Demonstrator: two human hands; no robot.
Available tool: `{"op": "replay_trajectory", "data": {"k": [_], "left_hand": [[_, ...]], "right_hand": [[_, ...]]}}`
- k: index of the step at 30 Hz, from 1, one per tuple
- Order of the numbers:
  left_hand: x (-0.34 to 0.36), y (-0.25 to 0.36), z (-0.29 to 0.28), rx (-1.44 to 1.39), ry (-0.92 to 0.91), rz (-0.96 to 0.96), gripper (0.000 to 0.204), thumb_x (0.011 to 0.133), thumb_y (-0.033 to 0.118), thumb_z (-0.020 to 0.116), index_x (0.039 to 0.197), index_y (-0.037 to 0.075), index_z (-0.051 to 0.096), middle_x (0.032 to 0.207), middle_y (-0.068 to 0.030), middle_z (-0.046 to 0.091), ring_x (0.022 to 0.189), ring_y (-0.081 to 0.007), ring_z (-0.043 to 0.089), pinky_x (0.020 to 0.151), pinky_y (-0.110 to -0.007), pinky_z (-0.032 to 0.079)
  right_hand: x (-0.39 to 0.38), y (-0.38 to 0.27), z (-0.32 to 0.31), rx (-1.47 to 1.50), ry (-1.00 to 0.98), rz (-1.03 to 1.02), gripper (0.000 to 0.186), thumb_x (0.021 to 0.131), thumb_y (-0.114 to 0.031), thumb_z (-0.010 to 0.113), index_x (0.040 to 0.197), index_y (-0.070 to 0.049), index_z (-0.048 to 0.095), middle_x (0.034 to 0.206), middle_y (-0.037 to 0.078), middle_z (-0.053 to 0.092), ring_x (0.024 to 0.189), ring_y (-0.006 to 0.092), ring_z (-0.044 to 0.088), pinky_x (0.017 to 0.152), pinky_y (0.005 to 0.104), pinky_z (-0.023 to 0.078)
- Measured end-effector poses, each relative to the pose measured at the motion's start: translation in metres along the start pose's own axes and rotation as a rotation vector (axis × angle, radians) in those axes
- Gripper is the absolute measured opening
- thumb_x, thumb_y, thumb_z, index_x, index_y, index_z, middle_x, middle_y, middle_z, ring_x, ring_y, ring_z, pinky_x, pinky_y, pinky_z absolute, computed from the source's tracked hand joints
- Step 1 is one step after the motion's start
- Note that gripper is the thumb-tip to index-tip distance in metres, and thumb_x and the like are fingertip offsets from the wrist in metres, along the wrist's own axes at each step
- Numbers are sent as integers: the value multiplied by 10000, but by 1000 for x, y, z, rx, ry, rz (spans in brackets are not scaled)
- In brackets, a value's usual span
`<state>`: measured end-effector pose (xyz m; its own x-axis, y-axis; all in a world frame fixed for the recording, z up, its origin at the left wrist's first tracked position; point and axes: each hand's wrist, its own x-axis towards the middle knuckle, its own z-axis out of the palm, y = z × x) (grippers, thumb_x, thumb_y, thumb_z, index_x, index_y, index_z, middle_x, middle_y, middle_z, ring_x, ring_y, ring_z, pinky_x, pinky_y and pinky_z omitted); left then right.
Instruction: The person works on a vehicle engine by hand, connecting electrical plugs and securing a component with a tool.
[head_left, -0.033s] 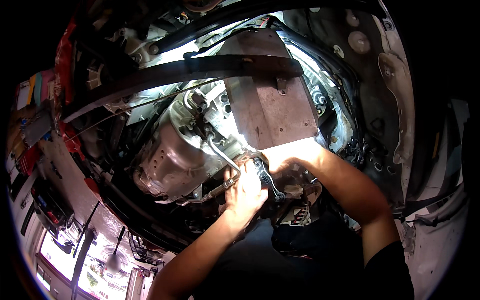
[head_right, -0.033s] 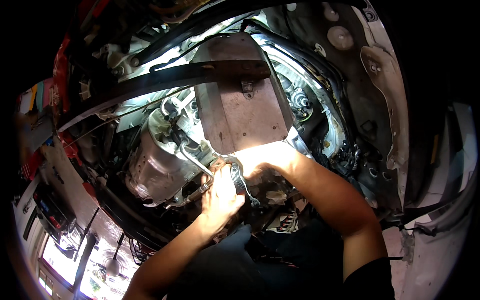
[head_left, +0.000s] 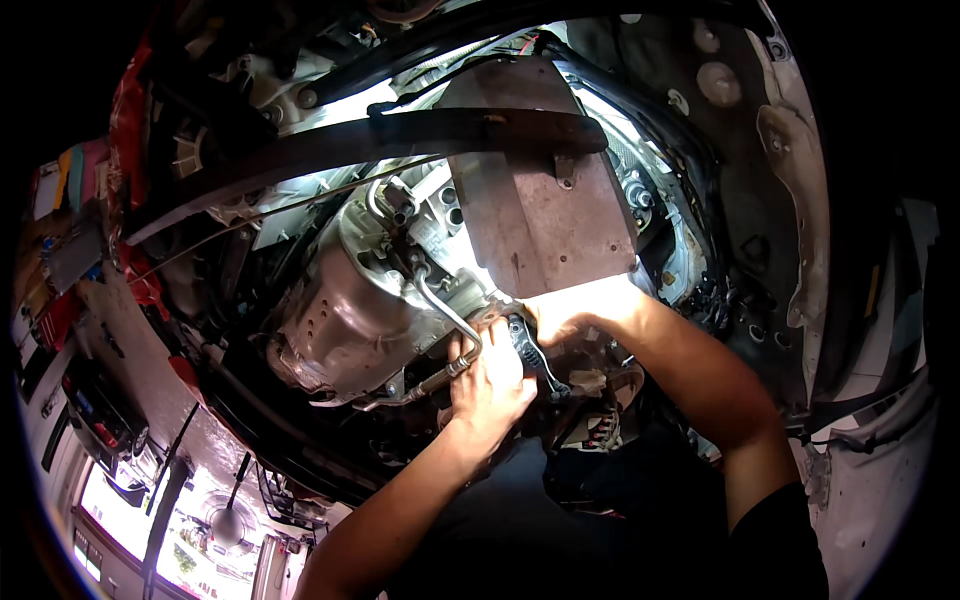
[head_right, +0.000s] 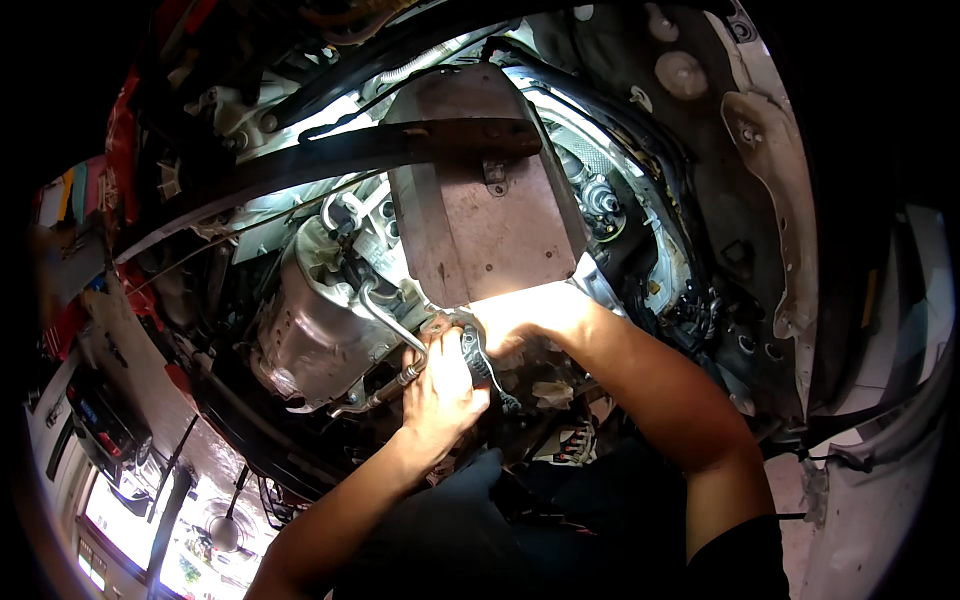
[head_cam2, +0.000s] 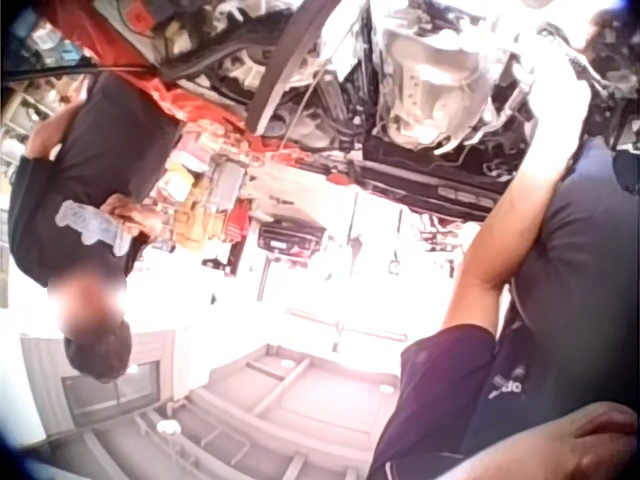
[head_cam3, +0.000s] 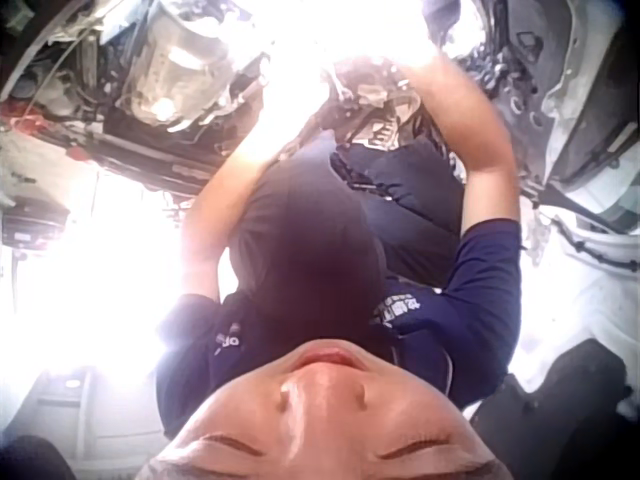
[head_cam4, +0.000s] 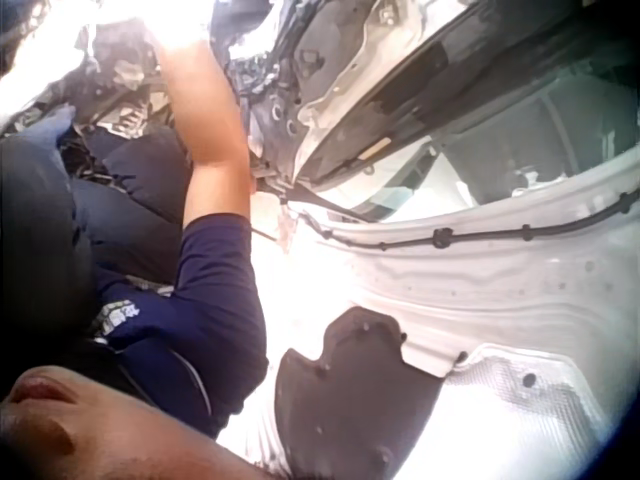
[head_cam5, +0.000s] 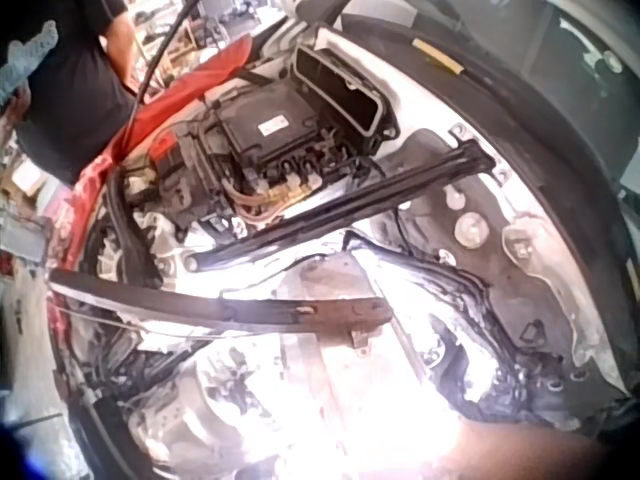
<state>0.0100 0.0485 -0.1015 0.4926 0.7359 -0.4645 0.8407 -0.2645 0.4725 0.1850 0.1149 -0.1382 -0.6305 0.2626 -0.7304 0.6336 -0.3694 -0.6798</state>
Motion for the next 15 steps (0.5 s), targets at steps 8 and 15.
{"op": "replay_trajectory", "data": {"k": [8, 15], "left_hand": [[1, -8, 2, -51, -129, 0, 752, 617, 204, 681, 1258, -85, 412, 1169, -247, 522, 1136, -388, 481, 992, -485, 346], [2, -11, -1, -58, -228, -24, 792, 645, 280, 697, 1280, -78, 388, 1207, -258, 495, 1187, -394, 435, 1061, -483, 280]], "right_hand": [[3, 2, 3, -6, -3, 42, 457, 672, -116, 628, 1112, -72, 515, 708, 129, 589, 612, 215, 542, 538, 335, 419], [3, -5, 2, -10, -30, 74, 433, 675, -108, 624, 1091, -73, 510, 664, 112, 578, 565, 194, 525, 500, 320, 404]]}}
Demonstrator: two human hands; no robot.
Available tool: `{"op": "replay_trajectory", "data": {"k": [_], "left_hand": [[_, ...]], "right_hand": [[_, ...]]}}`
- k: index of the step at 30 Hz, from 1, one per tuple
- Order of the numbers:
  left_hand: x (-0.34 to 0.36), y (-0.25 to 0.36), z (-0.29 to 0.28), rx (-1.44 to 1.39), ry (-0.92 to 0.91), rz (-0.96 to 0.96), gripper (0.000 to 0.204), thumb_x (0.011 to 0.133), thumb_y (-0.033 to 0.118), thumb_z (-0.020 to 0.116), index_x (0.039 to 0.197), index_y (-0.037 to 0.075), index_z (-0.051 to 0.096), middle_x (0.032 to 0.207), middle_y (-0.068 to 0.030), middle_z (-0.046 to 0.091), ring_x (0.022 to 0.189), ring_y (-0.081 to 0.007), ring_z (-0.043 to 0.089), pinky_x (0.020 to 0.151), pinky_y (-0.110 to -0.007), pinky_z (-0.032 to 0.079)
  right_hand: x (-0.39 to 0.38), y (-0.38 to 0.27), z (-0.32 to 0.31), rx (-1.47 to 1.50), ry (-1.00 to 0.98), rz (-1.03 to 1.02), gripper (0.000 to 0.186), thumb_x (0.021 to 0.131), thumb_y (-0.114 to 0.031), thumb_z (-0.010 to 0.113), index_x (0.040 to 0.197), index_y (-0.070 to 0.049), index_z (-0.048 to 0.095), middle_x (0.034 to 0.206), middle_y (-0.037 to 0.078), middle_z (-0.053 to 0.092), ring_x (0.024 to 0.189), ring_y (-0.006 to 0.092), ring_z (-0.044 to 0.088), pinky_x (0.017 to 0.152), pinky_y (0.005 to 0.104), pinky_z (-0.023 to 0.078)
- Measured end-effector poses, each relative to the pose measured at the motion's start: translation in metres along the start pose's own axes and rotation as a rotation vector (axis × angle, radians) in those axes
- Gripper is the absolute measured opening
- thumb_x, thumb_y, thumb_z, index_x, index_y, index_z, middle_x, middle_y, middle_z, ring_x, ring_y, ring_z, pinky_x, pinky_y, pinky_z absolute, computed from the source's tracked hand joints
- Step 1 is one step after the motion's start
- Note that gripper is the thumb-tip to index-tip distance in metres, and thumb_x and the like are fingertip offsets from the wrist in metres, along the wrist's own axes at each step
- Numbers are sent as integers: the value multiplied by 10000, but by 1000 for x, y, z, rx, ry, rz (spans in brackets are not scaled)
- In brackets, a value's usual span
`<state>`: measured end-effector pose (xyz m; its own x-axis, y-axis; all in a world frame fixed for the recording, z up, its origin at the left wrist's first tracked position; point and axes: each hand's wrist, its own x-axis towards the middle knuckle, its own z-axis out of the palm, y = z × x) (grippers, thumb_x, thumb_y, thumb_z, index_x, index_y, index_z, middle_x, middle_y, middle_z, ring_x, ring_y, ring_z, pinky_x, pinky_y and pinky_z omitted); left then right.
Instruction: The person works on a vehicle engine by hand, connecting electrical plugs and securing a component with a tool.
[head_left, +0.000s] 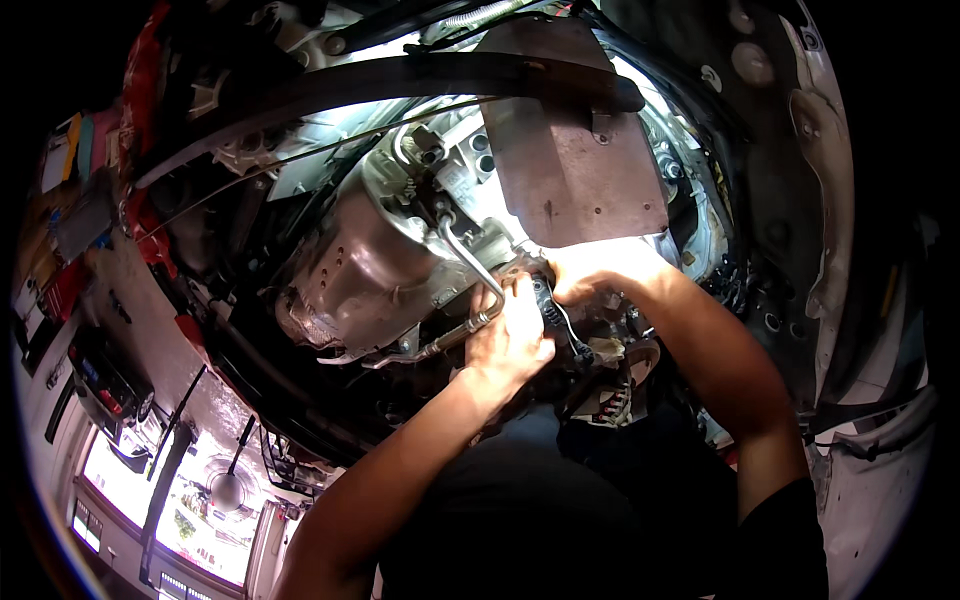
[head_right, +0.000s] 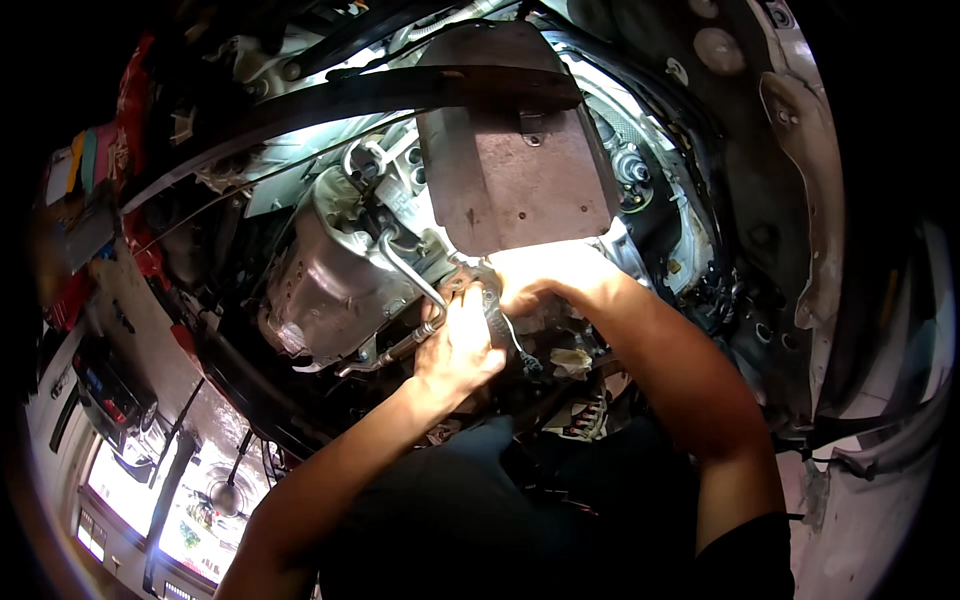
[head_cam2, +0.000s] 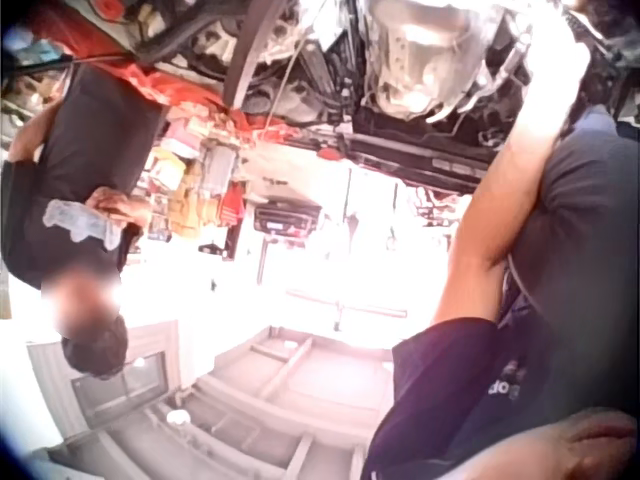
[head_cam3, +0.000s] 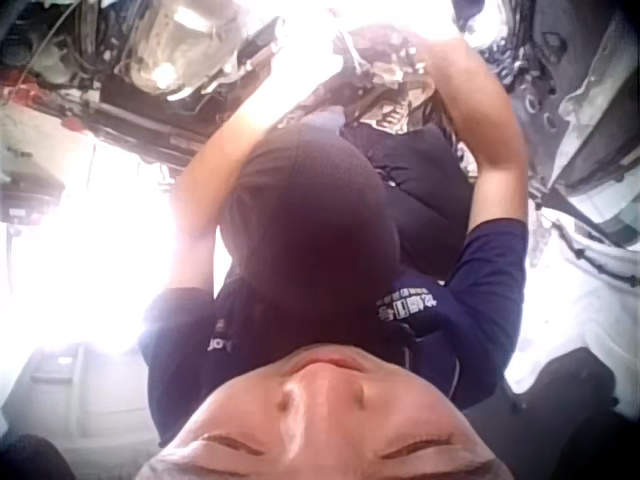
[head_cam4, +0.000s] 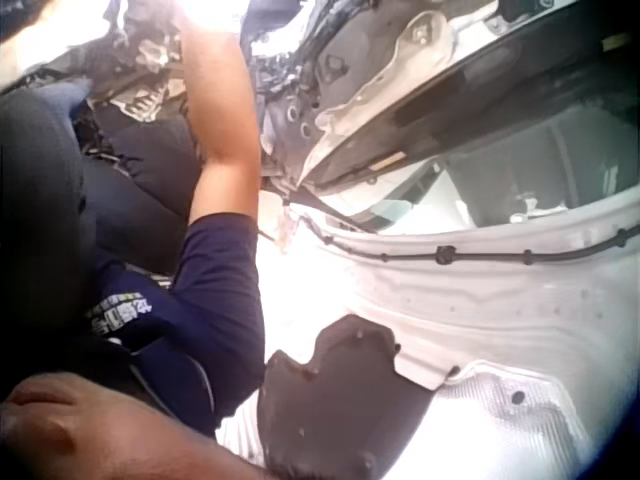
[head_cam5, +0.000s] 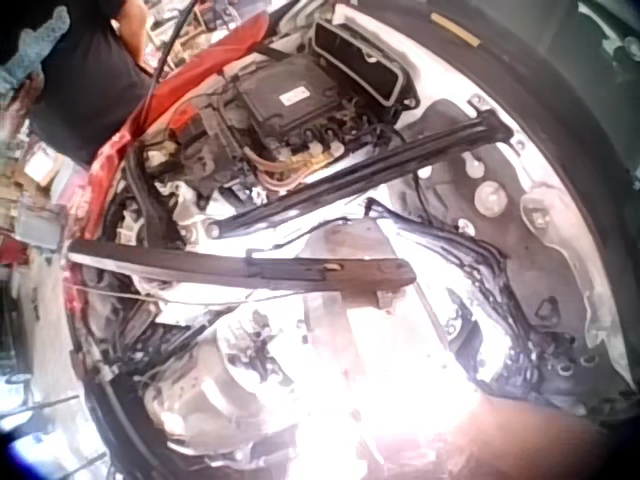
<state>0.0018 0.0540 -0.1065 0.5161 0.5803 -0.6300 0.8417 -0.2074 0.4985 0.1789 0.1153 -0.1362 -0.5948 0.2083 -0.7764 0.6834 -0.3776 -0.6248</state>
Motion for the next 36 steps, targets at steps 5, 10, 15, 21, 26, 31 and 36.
{"op": "replay_trajectory", "data": {"k": [5, 10, 15, 21, 26, 31, 36], "left_hand": [[-2, -2, 7, 2, 178, 87, 740, 608, 208, 719, 1242, -43, 432, 1207, -255, 484, 1156, -396, 471, 1033, -488, 316], [-1, -1, 7, 31, 196, 69, 752, 586, 209, 730, 1225, -63, 441, 1163, -228, 526, 1158, -377, 473, 1032, -486, 307], [-1, 3, 0, -18, 124, 19, 790, 587, 244, 733, 1247, -63, 427, 1192, -234, 509, 1183, -380, 448, 1052, -495, 273], [3, 1, 0, 27, -12, -48, 797, 606, 267, 716, 1276, -45, 418, 1244, -223, 487, 1234, -375, 401, 1079, -500, 232], [2, 0, 2, 2, -5, 8, 786, 657, 237, 688, 1322, -48, 382, 1260, -228, 471, 1217, -390, 415, 1092, -508, 221], [0, 0, 1, 28, 53, 25, 781, 648, 212, 712, 1311, -47, 391, 1228, -232, 492, 1201, -387, 438, 1085, -503, 243], [-13, 6, -3, -60, 194, 104, 733, 682, 120, 714, 1287, -111, 370, 1264, -284, 453, 1215, -380, 423, 1081, -460, 278]], "right_hand": [[-4, 0, 2, 33, -21, 16, 329, 667, -109, 621, 976, -63, 518, 587, 86, 543, 490, 167, 486, 443, 311, 360], [11, 25, 10, 265, -46, -91, 128, 611, -142, 619, 605, -39, 543, 417, 42, 451, 342, 131, 410, 335, 317, 256], [12, 22, 12, 93, -2, -70, 182, 579, -131, 599, 451, -61, 490, 381, 57, 436, 333, 153, 403, 343, 322, 274], [1, -13, -5, -91, -51, 95, 157, 578, -127, 580, 482, -20, 519, 417, 102, 448, 369, 201, 420, 376, 357, 312], [6, -3, 1, -126, -53, 66, 160, 595, -116, 577, 501, -1, 517, 446, 115, 467, 402, 213, 442, 390, 373, 324], [3, -5, -4, -6, -26, -13, 173, 597, -132, 600, 519, 5, 528, 433, 109, 463, 388, 199, 454, 386, 351, 338], [-7, -1, 1, -95, -6, 97, 367, 622, -128, 622, 961, -22, 530, 684, 173, 600, 584, 275, 571, 525, 373, 449]]}}
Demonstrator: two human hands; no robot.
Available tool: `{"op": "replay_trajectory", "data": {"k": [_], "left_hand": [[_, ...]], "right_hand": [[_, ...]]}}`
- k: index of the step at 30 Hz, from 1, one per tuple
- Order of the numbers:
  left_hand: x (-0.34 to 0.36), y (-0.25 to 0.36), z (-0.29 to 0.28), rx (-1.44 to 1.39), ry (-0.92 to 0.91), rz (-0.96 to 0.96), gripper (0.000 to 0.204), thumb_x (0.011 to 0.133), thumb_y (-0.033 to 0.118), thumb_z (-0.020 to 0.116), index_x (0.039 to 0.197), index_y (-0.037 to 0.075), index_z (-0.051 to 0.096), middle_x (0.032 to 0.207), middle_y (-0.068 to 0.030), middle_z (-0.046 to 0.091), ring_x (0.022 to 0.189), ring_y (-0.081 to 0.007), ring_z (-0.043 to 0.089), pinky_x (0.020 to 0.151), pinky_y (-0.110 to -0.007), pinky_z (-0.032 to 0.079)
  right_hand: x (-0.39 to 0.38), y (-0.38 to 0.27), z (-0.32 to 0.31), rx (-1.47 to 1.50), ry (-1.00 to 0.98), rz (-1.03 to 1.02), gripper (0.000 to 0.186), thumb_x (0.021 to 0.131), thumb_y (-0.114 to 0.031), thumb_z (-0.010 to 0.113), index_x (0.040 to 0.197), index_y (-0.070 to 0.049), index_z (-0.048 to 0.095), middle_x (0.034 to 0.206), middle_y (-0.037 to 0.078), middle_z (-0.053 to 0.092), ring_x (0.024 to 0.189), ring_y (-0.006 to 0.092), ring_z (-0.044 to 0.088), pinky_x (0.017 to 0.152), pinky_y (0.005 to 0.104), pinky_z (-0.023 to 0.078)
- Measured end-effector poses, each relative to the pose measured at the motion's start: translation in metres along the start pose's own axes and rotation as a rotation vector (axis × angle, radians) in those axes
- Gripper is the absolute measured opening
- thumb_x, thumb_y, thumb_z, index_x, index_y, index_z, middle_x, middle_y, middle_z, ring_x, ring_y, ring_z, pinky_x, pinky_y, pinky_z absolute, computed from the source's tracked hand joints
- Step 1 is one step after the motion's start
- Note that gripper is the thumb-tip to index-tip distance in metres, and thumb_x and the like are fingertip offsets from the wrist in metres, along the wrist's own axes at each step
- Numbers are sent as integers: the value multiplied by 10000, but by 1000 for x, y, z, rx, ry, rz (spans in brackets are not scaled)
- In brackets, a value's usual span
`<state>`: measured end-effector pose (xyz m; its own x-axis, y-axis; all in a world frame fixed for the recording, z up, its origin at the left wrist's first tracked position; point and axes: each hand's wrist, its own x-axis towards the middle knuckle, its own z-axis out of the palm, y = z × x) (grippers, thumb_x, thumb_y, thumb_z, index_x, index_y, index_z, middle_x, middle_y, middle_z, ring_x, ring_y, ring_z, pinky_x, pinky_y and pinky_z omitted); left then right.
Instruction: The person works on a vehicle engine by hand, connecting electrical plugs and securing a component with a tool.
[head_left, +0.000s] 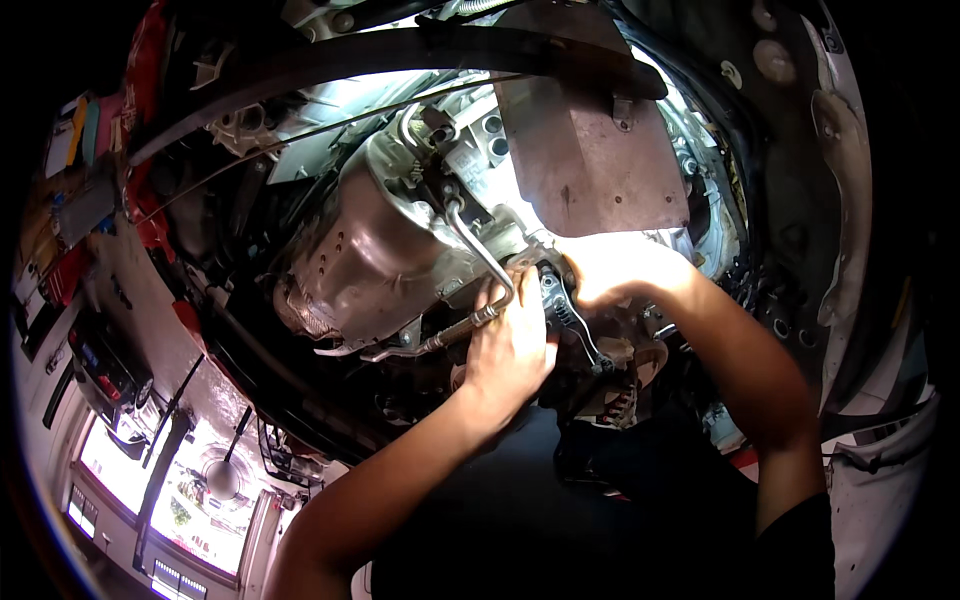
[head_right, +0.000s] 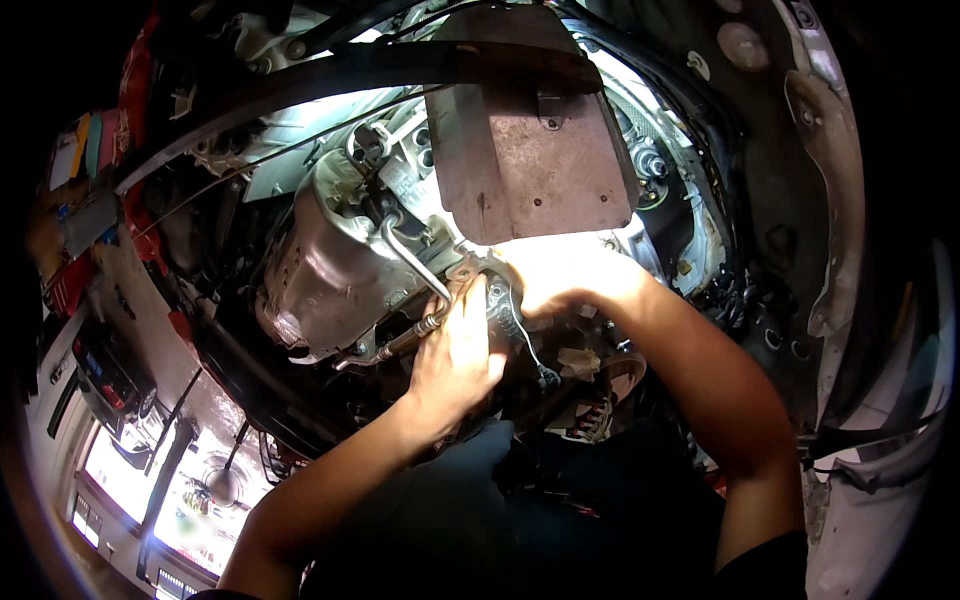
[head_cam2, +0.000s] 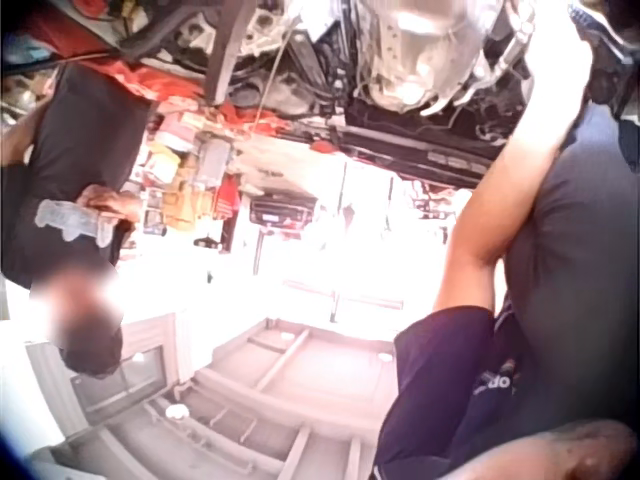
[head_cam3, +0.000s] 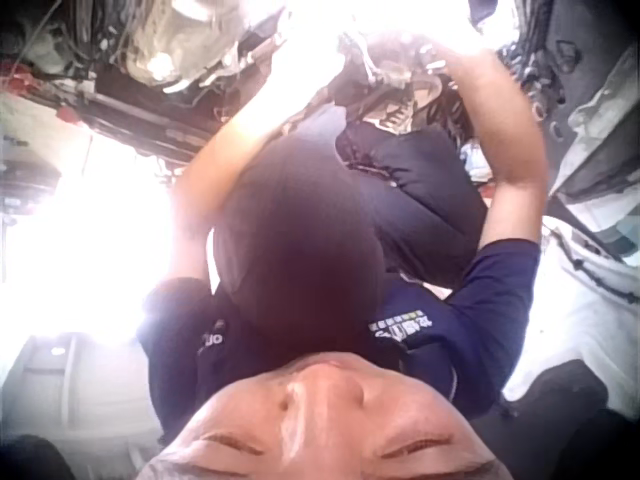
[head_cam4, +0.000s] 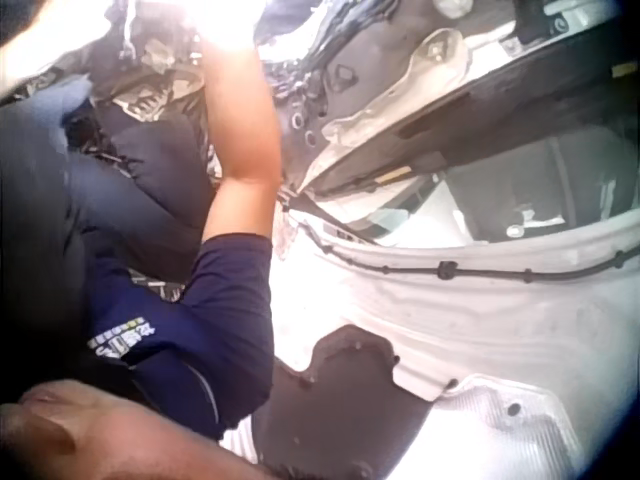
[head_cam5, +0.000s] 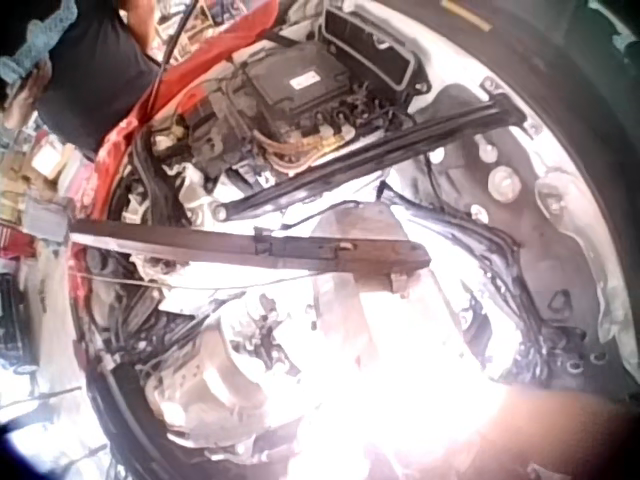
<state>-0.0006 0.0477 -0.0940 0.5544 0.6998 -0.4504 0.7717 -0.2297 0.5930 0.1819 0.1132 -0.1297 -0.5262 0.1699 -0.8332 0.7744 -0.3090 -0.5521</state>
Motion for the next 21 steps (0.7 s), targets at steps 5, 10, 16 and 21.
{"op": "replay_trajectory", "data": {"k": [5, 10, 16, 21], "left_hand": [[-19, 7, -17, -284, -61, -64, 568, 815, 73, 583, 1279, -173, 369, 1317, -368, 393, 1239, -465, 411, 1080, -435, 322], [-30, 5, -28, -398, -12, -46, 478, 805, 41, 592, 1224, -151, 464, 1305, -353, 429, 1185, -446, 486, 1017, -405, 397], [-26, 5, -19, -209, 87, 28, 427, 784, 84, 670, 1142, -111, 544, 1222, -320, 526, 994, -404, 616, 855, -379, 512], [-26, -2, -13, -197, 96, 24, 347, 816, 67, 620, 1114, -104, 566, 1175, -298, 566, 1022, -368, 620, 870, -362, 517]], "right_hand": [[-30, 11, 39, -85, 554, -264, 479, 750, -96, 600, 1209, 5, 509, 974, 230, 624, 865, 378, 612, 785, 417, 493], [-81, -14, 78, 253, 817, -229, 291, 862, -174, 572, 1056, 39, 608, 960, 214, 628, 920, 359, 598, 822, 401, 473], [-83, -41, 104, 520, 860, -98, 137, 855, -94, 613, 951, -1, 641, 876, 159, 643, 791, 297, 636, 711, 354, 493], [-67, -51, 111, 250, 907, -187, 275, 803, -179, 668, 1021, -26, 602, 958, 147, 631, 853, 311, 620, 735, 370, 502]]}}
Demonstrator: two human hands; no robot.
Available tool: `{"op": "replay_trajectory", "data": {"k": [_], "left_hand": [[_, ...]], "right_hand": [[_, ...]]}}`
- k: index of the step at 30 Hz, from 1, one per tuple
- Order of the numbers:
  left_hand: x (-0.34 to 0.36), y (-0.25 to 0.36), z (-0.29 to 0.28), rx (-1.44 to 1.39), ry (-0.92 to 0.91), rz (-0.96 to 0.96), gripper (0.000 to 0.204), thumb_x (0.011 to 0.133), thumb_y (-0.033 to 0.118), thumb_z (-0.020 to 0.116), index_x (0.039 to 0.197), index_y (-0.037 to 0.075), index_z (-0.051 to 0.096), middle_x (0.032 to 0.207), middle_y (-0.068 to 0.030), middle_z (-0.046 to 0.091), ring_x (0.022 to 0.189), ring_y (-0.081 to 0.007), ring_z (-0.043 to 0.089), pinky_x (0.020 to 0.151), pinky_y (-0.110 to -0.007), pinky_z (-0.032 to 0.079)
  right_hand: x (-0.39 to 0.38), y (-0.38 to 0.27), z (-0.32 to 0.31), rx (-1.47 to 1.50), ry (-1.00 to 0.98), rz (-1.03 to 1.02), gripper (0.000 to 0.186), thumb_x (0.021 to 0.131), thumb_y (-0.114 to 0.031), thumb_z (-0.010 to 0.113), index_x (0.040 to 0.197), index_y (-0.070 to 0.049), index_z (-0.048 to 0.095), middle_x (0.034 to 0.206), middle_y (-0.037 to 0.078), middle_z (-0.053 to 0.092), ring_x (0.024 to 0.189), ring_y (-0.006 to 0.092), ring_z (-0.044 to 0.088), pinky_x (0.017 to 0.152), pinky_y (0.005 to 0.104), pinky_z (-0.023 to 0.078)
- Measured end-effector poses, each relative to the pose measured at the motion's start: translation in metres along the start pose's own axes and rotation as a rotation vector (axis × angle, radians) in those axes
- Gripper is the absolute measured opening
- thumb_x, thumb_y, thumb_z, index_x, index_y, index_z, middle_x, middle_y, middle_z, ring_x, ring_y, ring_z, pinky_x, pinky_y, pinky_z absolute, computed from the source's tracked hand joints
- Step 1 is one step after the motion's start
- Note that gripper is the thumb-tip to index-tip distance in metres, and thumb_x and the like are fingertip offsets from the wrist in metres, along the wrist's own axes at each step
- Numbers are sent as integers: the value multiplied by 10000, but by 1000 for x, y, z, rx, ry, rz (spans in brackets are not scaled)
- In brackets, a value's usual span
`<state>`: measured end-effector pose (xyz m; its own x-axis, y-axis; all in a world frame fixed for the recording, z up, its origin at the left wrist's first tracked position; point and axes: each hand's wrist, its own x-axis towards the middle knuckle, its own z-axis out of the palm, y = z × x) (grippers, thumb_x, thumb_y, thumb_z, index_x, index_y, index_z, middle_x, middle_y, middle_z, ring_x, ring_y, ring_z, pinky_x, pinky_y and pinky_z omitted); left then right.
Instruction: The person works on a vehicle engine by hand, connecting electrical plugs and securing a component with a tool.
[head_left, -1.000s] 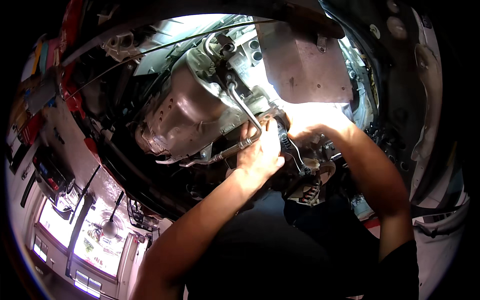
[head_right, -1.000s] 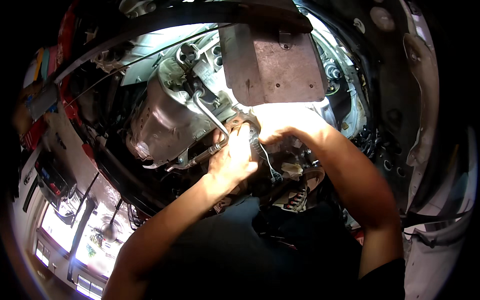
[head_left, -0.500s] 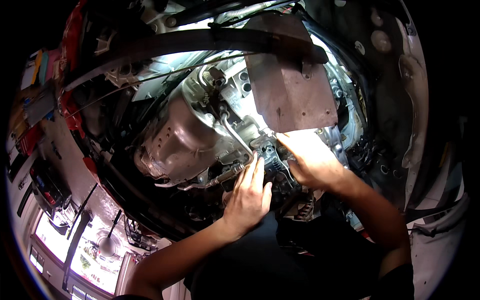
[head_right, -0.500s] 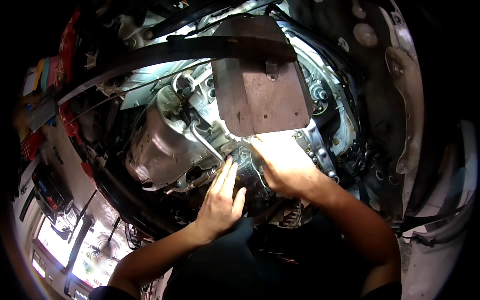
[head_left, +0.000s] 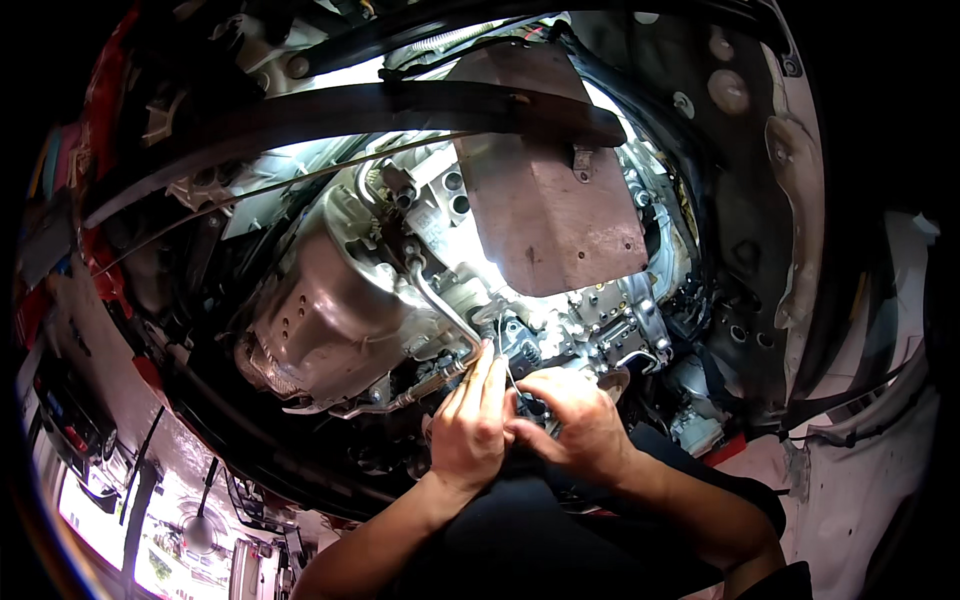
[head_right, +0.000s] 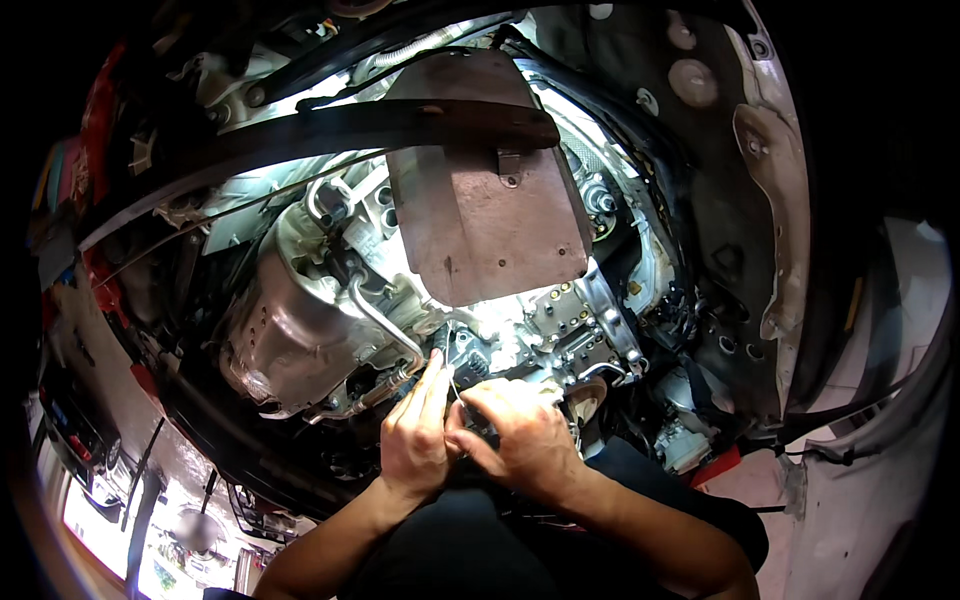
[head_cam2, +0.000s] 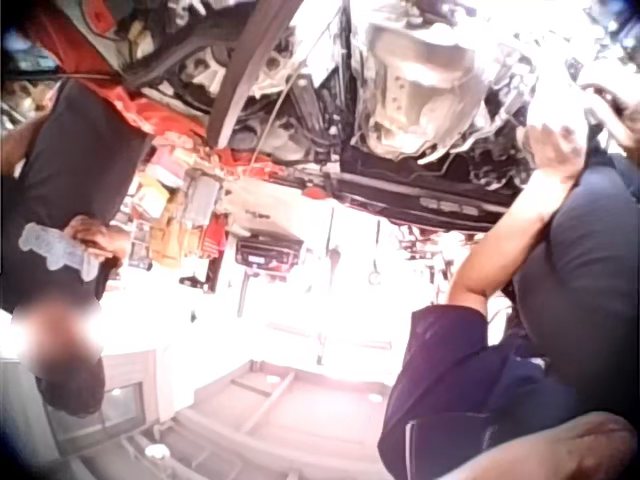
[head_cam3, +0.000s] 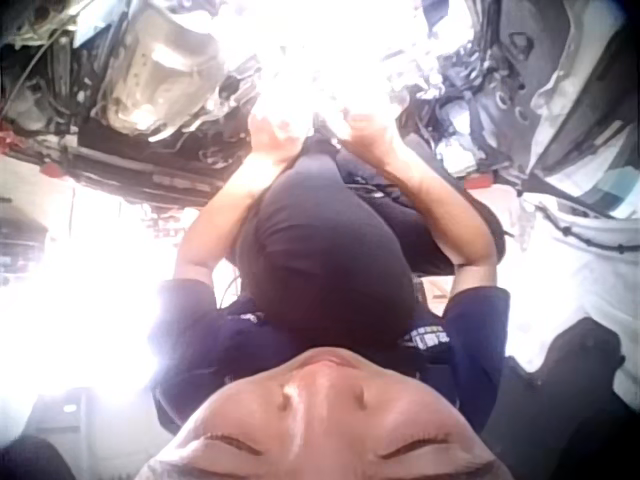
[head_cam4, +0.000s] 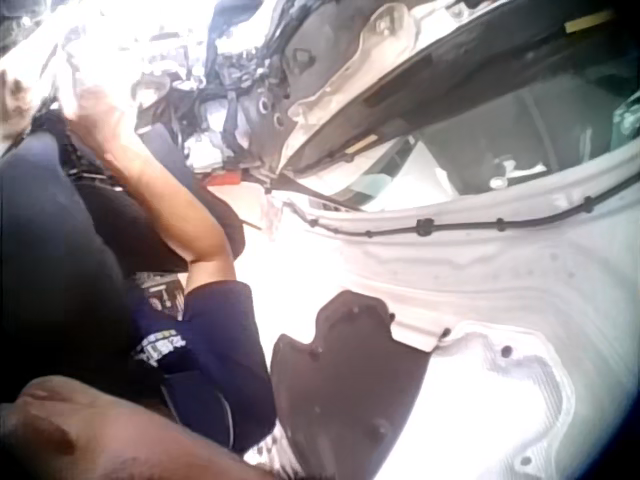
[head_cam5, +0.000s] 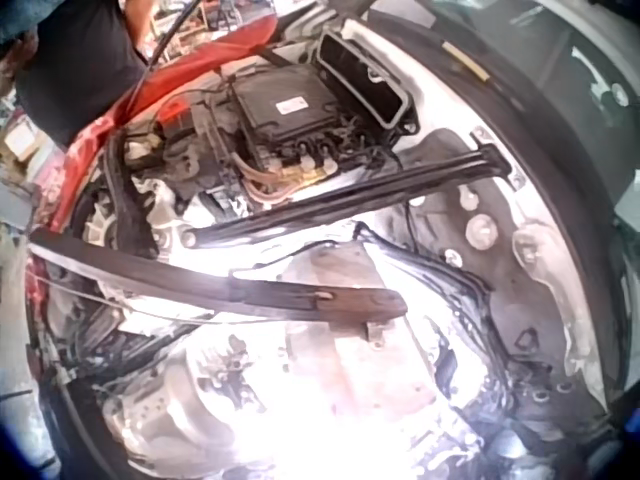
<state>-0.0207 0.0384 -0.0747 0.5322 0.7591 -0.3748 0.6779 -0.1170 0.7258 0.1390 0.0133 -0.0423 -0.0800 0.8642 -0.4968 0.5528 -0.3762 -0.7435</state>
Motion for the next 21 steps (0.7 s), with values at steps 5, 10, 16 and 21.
{"op": "replay_trajectory", "data": {"k": [5, 10, 16, 21], "left_hand": [[0, -1, 1, 44, 16, 13, 332, 821, 49, 606, 1120, -91, 575, 1177, -265, 581, 1028, -340, 625, 867, -348, 520], [-1, 4, -10, 2, -26, 29, 323, 830, 47, 614, 1104, -116, 560, 1153, -305, 569, 1040, -378, 608, 879, -370, 514], [-13, 5, -38, -15, -77, 88, 339, 793, -3, 640, 1094, -65, 497, 1209, -297, 521, 1055, -413, 570, 899, -443, 477], [-21, -5, -31, 344, -367, 82, 452, 837, 182, 600, 1220, -47, 526, 1265, -172, 540, 1225, -352, 437, 1002, -424, 355]], "right_hand": [[-6, -6, 4, -85, -59, 45, 275, 811, -124, 619, 1066, -29, 584, 910, 111, 609, 821, 269, 615, 692, 355, 517], [-6, 6, 4, -234, -60, -99, 315, 748, -54, 588, 1062, -43, 605, 797, 71, 554, 701, 233, 588, 623, 335, 504], [-2, -3, -2, -347, -249, -132, 249, 767, -117, 576, 1005, -54, 611, 814, 62, 557, 730, 195, 581, 620, 308, 483], [-6, -10, 1, -503, -349, -245, 210, 791, -169, 553, 961, -65, 619, 811, 41, 550, 783, 175, 553, 667, 293, 439]]}}
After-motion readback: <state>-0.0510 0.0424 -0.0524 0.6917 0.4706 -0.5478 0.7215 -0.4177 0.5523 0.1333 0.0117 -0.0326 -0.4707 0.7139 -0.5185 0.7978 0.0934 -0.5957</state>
